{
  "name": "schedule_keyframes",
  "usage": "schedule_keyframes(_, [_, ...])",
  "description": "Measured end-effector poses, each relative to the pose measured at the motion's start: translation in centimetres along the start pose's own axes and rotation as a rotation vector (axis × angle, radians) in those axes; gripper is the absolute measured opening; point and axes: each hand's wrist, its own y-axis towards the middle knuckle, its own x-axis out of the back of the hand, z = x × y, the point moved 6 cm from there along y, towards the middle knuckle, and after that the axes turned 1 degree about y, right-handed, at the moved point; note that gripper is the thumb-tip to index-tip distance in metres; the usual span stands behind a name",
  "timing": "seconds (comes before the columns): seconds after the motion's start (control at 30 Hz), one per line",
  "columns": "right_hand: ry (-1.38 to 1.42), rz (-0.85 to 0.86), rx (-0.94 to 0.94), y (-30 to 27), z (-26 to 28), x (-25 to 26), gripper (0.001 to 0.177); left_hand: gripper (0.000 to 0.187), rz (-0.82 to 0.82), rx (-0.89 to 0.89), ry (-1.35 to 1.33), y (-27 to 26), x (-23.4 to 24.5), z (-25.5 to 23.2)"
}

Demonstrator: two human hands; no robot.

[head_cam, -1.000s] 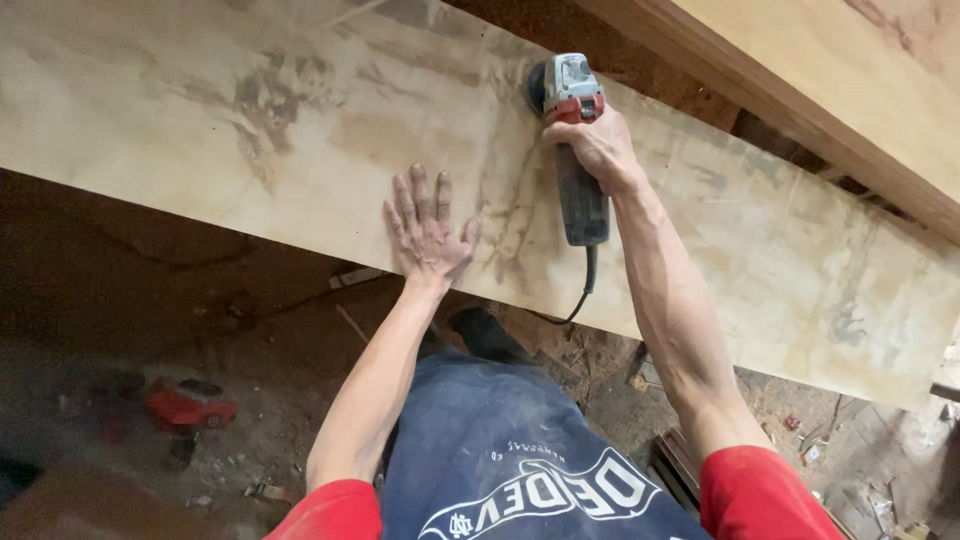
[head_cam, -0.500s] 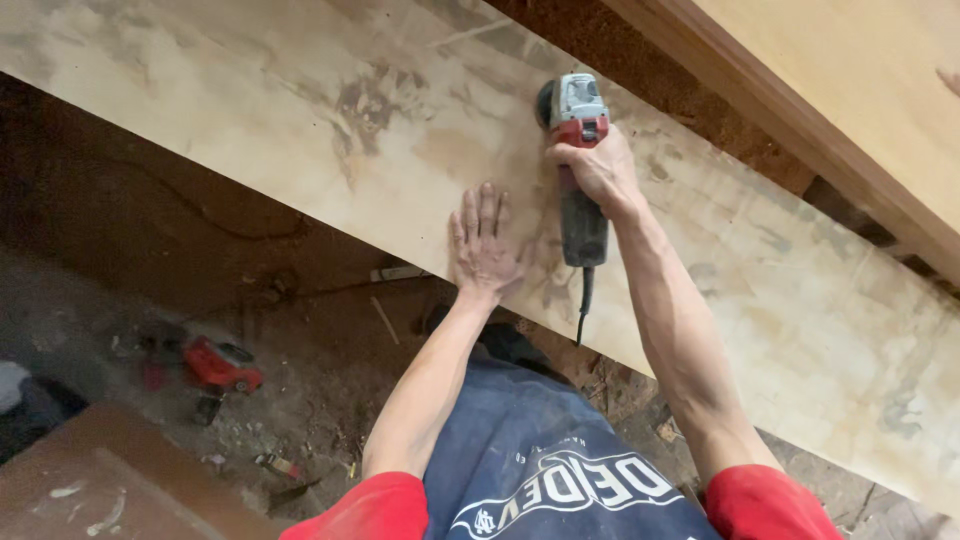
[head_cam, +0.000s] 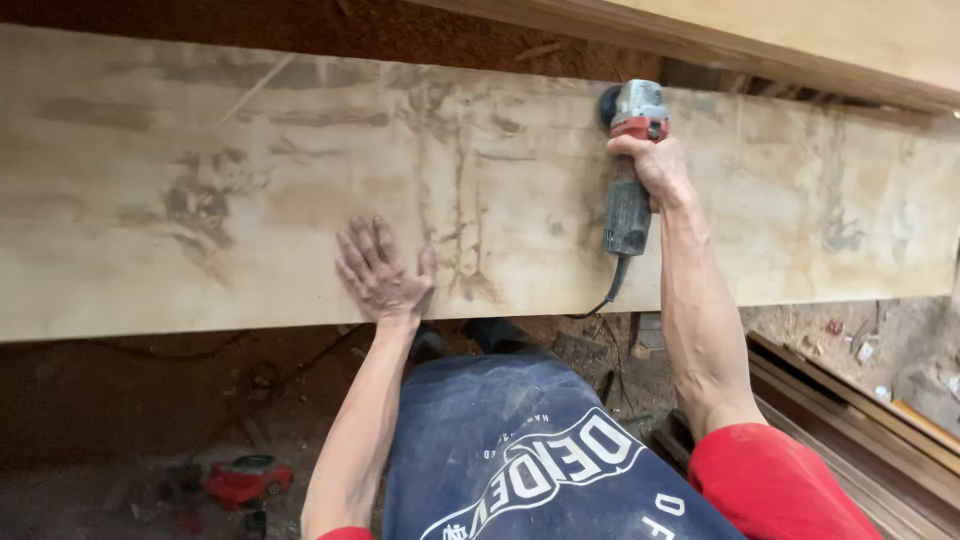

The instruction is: The person uses an orbital sander to smooth the surface of a large wooden board. They move the sander across the board in overlapping passes while keeping one hand on the wood for stability.

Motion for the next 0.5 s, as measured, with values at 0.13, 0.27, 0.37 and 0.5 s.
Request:
schedule_keyframes(0.13, [0.051,-0.07,-0.004,1.1,-1.2,2.2,0.029,0.098,-0.003,0.003,0.004,0.0,0.2,-0.3])
schedule_keyframes(0.27, [0.003,0.004,0.115,0.2,-1.3,-1.8,0.033,0.096,-0.026,-0.015,0.017,0.0,0.2,-0.5])
schedule_keyframes(0.37, [-0.148,0.11,0.239,-2.5,-0.9,-7.0,0.04,0.094,-0.028,-0.031,0.027,-0.4,0.0,-0.4])
schedule_keyframes(0.5, [-0.382,0.22,0.246,-6.8,-0.7,-13.5,0.055,0.086,-0.045,-0.049,0.024,-0.3,0.1,-0.1])
